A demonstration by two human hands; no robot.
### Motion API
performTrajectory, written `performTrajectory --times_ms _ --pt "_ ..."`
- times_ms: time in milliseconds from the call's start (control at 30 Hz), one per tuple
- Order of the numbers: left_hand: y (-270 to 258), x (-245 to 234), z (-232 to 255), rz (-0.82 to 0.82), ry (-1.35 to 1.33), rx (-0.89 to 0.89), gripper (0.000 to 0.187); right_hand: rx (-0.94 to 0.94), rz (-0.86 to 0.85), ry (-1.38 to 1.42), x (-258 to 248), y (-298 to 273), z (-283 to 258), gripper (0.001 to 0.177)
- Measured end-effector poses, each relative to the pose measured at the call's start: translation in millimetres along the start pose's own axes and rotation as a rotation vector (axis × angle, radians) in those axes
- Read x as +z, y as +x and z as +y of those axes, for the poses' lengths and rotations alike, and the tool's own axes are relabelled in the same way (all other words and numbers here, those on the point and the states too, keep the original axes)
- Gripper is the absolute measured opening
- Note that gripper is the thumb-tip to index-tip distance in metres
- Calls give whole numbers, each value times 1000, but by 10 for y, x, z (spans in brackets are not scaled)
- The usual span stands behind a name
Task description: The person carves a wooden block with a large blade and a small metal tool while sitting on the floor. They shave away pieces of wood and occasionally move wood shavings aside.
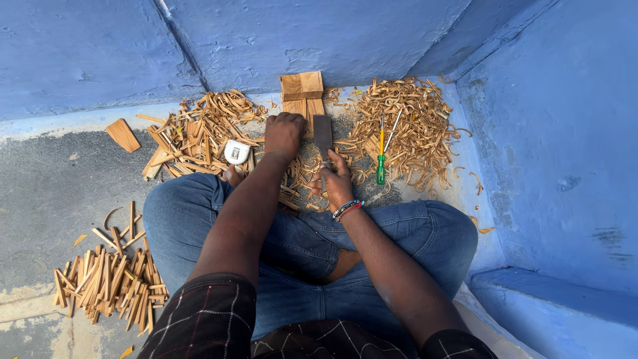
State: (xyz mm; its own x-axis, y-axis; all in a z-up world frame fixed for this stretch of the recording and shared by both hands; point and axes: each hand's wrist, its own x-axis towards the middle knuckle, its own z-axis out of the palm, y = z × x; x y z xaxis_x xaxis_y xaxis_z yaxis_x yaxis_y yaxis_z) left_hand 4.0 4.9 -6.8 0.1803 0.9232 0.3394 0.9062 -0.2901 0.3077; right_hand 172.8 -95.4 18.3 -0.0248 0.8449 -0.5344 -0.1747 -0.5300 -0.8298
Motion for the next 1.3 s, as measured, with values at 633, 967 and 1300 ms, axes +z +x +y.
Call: performTrajectory --times_ms 633,967,1300 --pt "-59 -18 69 -5 -40 3 38 20 30 -34 -17 -161 -82 57" --pt "-55 76 -65 -8 -136 22 35 58 73 14 105 -459 -4 64" --pt "-50 -15 -61 -47 -172 -1 33 20 0 -36 22 -406 32 62"
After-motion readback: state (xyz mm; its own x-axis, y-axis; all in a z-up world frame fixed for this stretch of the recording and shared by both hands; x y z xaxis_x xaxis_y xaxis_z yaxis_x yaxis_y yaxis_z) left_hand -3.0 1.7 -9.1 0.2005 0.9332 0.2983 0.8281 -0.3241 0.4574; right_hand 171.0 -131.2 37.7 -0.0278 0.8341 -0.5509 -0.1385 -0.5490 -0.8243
